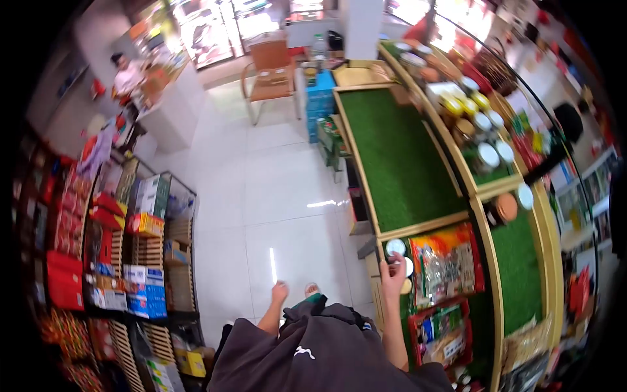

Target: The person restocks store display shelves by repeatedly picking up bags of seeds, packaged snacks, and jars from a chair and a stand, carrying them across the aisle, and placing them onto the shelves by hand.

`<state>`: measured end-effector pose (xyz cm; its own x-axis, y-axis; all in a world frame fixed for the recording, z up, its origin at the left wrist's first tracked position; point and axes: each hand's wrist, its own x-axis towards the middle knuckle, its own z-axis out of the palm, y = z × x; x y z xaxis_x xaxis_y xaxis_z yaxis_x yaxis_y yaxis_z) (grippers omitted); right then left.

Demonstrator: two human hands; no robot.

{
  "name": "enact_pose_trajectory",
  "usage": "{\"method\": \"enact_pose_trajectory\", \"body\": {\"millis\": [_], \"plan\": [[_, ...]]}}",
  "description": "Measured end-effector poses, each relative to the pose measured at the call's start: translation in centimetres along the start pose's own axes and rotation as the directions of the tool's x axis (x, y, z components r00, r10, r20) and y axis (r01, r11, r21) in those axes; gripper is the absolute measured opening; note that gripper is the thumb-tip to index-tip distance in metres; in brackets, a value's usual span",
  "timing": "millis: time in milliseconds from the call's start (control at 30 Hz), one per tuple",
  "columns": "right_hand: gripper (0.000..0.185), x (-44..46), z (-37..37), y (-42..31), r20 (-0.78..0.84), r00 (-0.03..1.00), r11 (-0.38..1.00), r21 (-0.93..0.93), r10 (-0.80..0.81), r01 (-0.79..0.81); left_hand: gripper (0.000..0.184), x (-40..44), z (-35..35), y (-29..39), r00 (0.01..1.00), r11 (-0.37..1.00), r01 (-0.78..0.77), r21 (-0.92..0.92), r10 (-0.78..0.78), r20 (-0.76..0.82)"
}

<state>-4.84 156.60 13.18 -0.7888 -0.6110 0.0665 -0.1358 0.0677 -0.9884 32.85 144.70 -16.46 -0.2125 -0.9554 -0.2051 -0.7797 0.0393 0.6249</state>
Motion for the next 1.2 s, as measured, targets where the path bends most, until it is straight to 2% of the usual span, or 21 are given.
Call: {"method": "enact_pose_trajectory", "body": {"millis": [33,67,100,133,167,200,267,333,400,467,533,600,700,800,867,900,967,1000,1033,1067,1200], "plan": [[0.035,0.1,2.7,0.1,0.086,0.995,0.999,-0.016,0.043,-0.042,0.034,-1.6,-3.6,-0.5,0.923,0.922,0.385,-0.036,-0.386,-0.004],[0.032,0.9,5.2,0.4,0.160,0.984,0.997,-0.026,0.078,-0.075,0.035,-2.4,-4.9,-4.9,0.923,0.923,0.360,0.136,-0.373,0.090],[0.031,1.9,7.5,2.6,0.212,0.976,0.998,-0.061,0.041,-0.029,0.032,-3.9,-6.9,-5.1,0.859,0.859,0.511,0.014,-0.510,-0.049],[0.030,2.5,9.5,6.1,0.259,0.966,0.996,-0.094,0.014,0.010,0.031,-3.8,-10.2,-3.9,0.483,0.445,0.872,-0.203,-0.846,0.224],[0.029,3.3,11.2,9.3,0.318,0.948,0.995,-0.098,0.013,0.019,0.032,-4.4,-11.8,-4.4,0.448,0.358,0.878,-0.316,-0.848,0.282],[0.029,4.3,12.7,10.1,0.333,0.943,0.995,-0.098,0.015,0.019,0.032,-3.9,-13.3,-4.9,0.437,0.345,0.881,-0.323,-0.854,0.281],[0.025,5.5,14.3,11.4,0.424,0.878,0.949,-0.299,0.221,-0.095,0.042,-3.9,-14.3,-7.3,0.532,0.383,0.836,-0.393,-0.741,0.409],[0.026,6.7,15.0,14.1,0.420,0.851,0.923,-0.344,0.317,-0.174,0.038,-2.5,-14.5,-7.4,0.585,0.420,0.775,-0.471,-0.760,0.285],[0.029,8.1,14.0,19.9,0.453,0.878,0.816,-0.558,0.152,0.147,0.036,-0.5,-14.8,-5.7,0.581,0.324,0.730,-0.601,-0.758,0.297],[0.031,9.2,12.5,24.2,0.478,0.825,0.729,-0.674,0.303,0.122,0.036,2.7,-14.9,-3.7,0.598,0.306,0.725,-0.617,-0.725,0.343],[0.029,10.2,11.9,27.9,0.337,0.672,0.604,-0.769,0.659,-0.207,0.036,6.6,-14.7,-1.3,0.640,0.316,0.693,-0.648,-0.683,0.352],[0.030,11.0,12.1,31.3,0.233,0.495,0.492,-0.715,0.837,-0.496,0.035,11.1,-14.2,0.2,0.673,0.348,0.680,-0.646,-0.646,0.360],[0.031,13.3,18.2,24.7,0.129,0.477,0.394,-0.762,0.870,-0.514,0.035,19.1,-14.0,0.9,0.745,0.570,0.652,-0.500,-0.603,0.285],[0.034,17.6,25.8,21.2,0.124,0.342,0.279,-0.847,0.931,-0.453,0.039,26.9,-12.4,-3.7,0.814,0.777,0.580,-0.243,-0.540,0.216],[0.031,20.9,31.8,24.9,0.160,0.366,0.327,-0.825,0.917,-0.461,0.040,31.3,-17.8,-1.3,0.854,0.822,0.520,-0.232,-0.495,0.161],[0.030,22.8,35.1,26.2,0.307,0.449,0.487,-0.791,0.839,-0.371,0.040,33.3,-19.0,0.5,0.886,0.844,0.464,-0.269,-0.445,0.134],[0.025,27.6,41.8,27.7,0.519,0.560,0.714,-0.670,0.645,-0.201,0.040,38.0,-20.4,-0.9,0.852,0.780,0.514,-0.356,-0.512,0.109],[0.025,29.3,45.6,29.3,0.505,0.728,0.814,-0.567,0.464,-0.126,0.042,39.9,-21.4,-0.5,0.827,0.749,0.541,-0.383,-0.556,0.081],[0.028,31.5,48.5,24.2,0.519,0.744,0.868,-0.470,0.421,-0.163,0.044,41.4,-22.1,-0.1,0.796,0.713,0.570,-0.409,-0.602,0.059],[0.035,33.7,51.2,17.5,0.532,0.604,0.804,-0.348,0.593,-0.483,0.044,42.6,-22.2,-0.5,0.798,0.711,0.573,-0.407,-0.598,0.079],[0.037,38.8,59.0,12.0,0.528,0.641,0.823,-0.249,0.557,-0.510,0.050,49.2,-22.2,-2.7,0.845,0.824,0.525,-0.214,-0.535,0.013]]}}
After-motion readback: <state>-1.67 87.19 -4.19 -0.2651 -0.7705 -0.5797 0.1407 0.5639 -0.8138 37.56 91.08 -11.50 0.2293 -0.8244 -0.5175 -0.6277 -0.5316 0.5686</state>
